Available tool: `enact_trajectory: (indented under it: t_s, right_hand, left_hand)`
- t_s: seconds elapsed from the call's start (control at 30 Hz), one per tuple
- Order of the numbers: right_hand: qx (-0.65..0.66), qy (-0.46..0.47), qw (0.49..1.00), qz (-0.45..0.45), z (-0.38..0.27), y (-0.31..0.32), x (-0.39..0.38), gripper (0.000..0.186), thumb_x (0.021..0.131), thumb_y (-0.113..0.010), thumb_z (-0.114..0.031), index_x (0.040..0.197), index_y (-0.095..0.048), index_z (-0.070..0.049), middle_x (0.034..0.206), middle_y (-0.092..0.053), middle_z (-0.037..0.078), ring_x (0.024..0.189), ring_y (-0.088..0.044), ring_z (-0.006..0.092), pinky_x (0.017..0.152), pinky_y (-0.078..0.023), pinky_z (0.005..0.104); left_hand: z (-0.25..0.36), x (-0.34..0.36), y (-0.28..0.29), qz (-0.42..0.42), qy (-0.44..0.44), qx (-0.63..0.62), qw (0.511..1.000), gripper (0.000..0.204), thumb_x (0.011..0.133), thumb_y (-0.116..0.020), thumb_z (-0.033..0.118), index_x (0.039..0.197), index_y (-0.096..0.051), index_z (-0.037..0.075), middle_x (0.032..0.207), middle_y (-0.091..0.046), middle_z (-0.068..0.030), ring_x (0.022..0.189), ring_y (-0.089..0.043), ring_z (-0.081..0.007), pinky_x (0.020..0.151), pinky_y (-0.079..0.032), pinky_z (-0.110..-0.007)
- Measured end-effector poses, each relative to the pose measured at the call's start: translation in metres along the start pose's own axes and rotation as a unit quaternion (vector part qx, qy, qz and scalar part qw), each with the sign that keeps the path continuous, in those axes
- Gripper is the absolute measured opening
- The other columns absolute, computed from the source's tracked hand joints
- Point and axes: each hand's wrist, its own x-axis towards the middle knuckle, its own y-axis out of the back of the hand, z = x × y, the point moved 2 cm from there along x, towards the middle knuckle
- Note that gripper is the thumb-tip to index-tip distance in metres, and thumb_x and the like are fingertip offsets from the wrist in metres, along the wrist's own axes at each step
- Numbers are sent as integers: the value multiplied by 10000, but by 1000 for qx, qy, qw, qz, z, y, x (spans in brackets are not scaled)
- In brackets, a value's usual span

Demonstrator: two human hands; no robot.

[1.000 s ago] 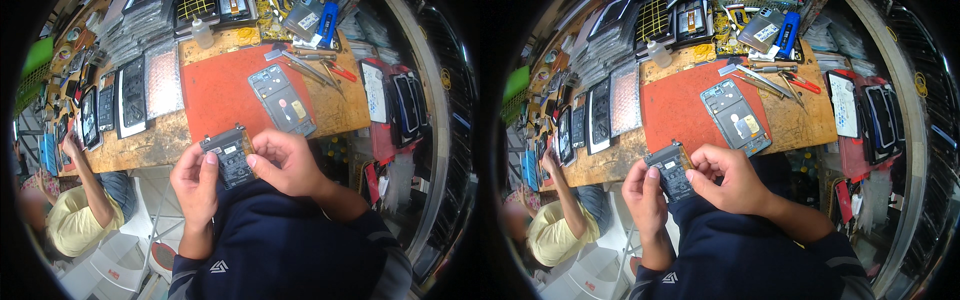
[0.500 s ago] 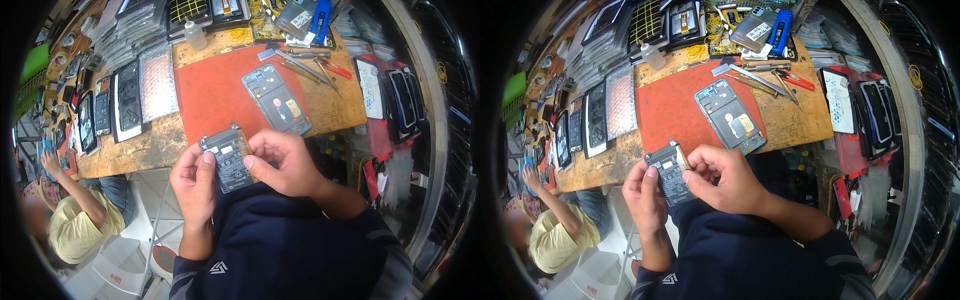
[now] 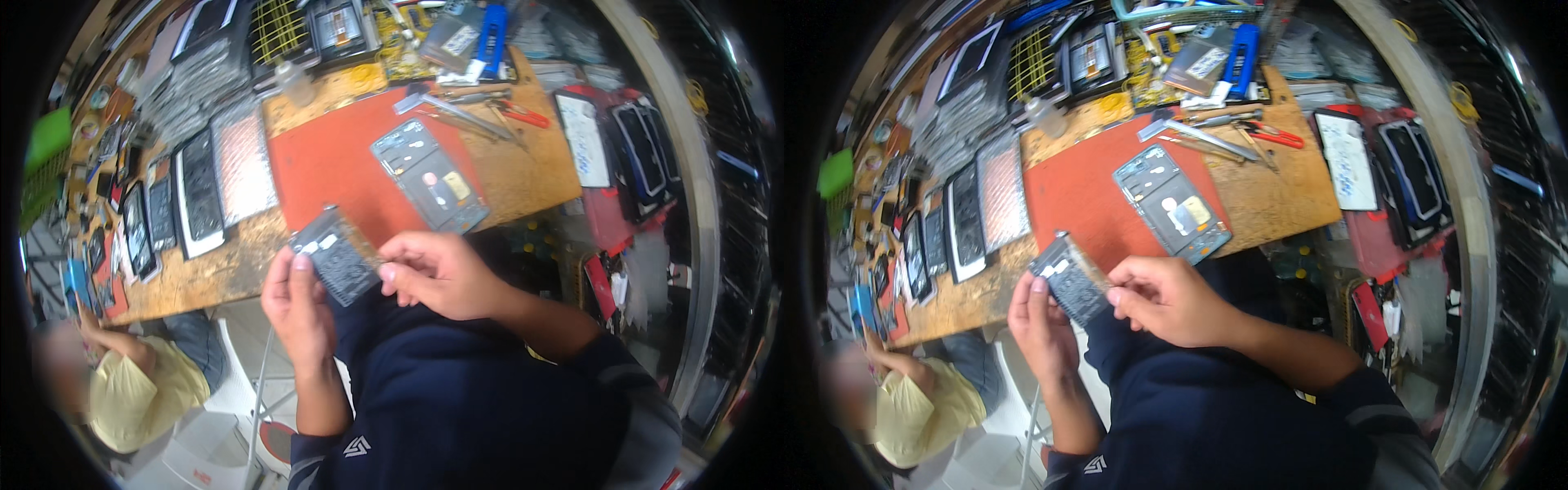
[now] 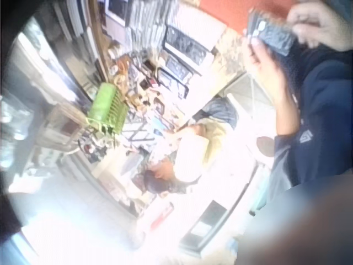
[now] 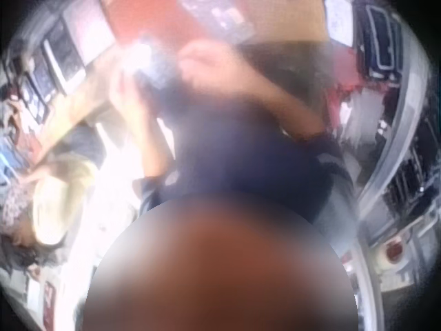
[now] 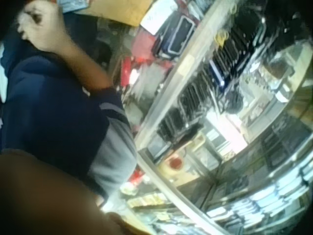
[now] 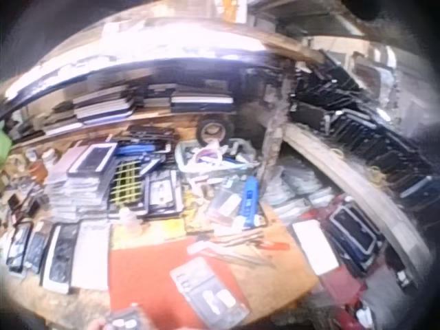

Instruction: The person handles a small electronic component, then uses a metal prying tool to separate the back cover from a smartphone. They remove the cover, set it aside, and later place a small part into a plastic container near a sink.

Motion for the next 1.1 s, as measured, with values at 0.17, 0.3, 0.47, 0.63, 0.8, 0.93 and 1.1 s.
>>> enact_trajectory:
  t_s: [0.17, 0.3, 0.47, 0.63, 0.8, 0.93, 1.1]
  right_hand:
    - [40, 57, 998, 2, -3, -1, 8, 197, 1099, -607, -156, 1195, -663, 7, 904, -699, 44, 719, -640, 70, 640, -522, 232]
    - [40, 39, 997, 58, -2, -4, 33, 217, 1100, -606, -150, 1214, -660, 26, 912, -703, 52, 702, -643, 74, 626, -523, 228]
    - [5, 53, 990, 130, -2, 0, 21, 344, 1048, -659, -106, 1340, -633, 74, 888, -750, 82, 664, -674, 77, 579, -538, 241]
    - [-162, 156, 953, 203, -8, 25, -21, 284, 993, -719, -62, 1258, -688, 35, 858, -743, 48, 662, -651, 52, 589, -511, 234]
    - [-311, 229, 852, 355, -24, 60, -35, 222, 921, -763, -9, 1138, -726, 15, 800, -716, 59, 642, -636, 91, 571, -497, 241]
    - [-466, 231, 780, 348, -26, 62, -38, 413, 850, -845, -131, 1206, -689, 7, 984, -708, 128, 831, -685, 245, 708, -554, 359]
    - [-576, 211, 725, 314, -14, 46, -35, 751, 752, -914, -289, 1362, -594, 11, 1237, -624, 168, 1106, -604, 357, 982, -491, 468]
  left_hand:
    - [-1, 2, -4, -53, 79, -33, 995, 345, 1111, -551, 184, 1339, -579, -74, 1008, -679, -80, 873, -717, -170, 718, -646, -298]
    - [-4, 1, 5, -15, 5, 78, 997, 376, 1117, -544, 245, 1346, -538, -52, 961, -695, -124, 810, -711, -187, 651, -614, -300]
    - [-4, 3, 26, 63, -121, 185, 973, 301, 1154, -504, 269, 1040, -599, 7, 779, -627, -72, 686, -605, -132, 617, -519, -284]
    - [5, -2, 41, 19, -115, 241, 963, 454, 1169, -477, 305, 842, -581, 8, 730, -634, -87, 702, -610, -152, 720, -508, -297]
    - [9, 12, 32, 37, -197, 301, 932, 361, 1163, -488, 263, 988, -631, -19, 855, -670, -86, 778, -617, -126, 733, -498, -273]
    - [0, 22, 20, 62, -199, 240, 948, 247, 1125, -555, 173, 1203, -655, -39, 992, -691, -91, 846, -638, -118, 798, -535, -270]
    - [-5, 18, 8, 22, -218, 322, 921, 187, 1063, -626, 92, 1198, -671, -29, 984, -687, -78, 833, -635, -121, 724, -533, -283]
